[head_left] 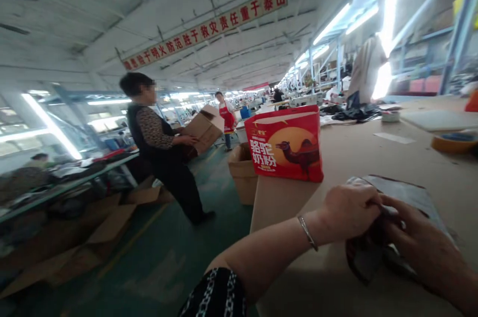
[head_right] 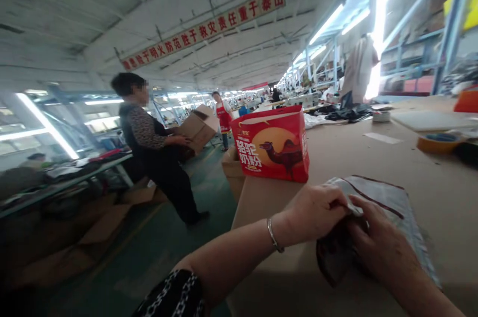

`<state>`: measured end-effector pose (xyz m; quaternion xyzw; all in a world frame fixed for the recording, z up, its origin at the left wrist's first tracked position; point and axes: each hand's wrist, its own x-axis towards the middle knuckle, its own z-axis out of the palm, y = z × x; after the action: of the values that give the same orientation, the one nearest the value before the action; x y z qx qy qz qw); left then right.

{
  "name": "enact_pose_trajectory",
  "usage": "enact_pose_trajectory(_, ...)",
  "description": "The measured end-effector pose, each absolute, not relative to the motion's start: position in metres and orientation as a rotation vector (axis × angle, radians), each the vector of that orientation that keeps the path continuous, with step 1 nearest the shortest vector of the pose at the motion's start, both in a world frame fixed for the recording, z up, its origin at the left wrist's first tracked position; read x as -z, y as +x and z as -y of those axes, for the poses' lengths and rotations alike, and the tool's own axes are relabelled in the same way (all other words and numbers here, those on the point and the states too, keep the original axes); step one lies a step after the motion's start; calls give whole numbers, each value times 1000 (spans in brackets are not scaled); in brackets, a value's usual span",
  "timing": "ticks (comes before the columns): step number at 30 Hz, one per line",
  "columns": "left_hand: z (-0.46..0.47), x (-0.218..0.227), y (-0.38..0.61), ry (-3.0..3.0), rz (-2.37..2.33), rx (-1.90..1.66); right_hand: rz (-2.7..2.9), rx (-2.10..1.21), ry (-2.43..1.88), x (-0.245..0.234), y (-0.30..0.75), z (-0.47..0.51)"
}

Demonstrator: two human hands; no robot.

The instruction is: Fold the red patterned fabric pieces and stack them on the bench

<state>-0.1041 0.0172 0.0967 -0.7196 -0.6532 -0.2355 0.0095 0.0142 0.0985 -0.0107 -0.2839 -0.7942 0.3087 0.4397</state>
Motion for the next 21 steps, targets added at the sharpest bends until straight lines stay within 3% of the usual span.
enact_pose_trajectory(7,-8,-88,-114,-2273,1973,635,2129,-585,-592,5,3,-92)
enact_pose_trajectory(14,-6,-61,-140,-2283,2138,490,2638,-507,-1096,-27,43,-97)
enact_pose_trajectory(17,-9,-40,-158,-2459,2370,387,2499,-445,-1130,-44,59,-113)
enact_pose_trajectory(21,-8,-30,-166,-2631,2154,232,2088,-662,-1011,-65,87,-139)
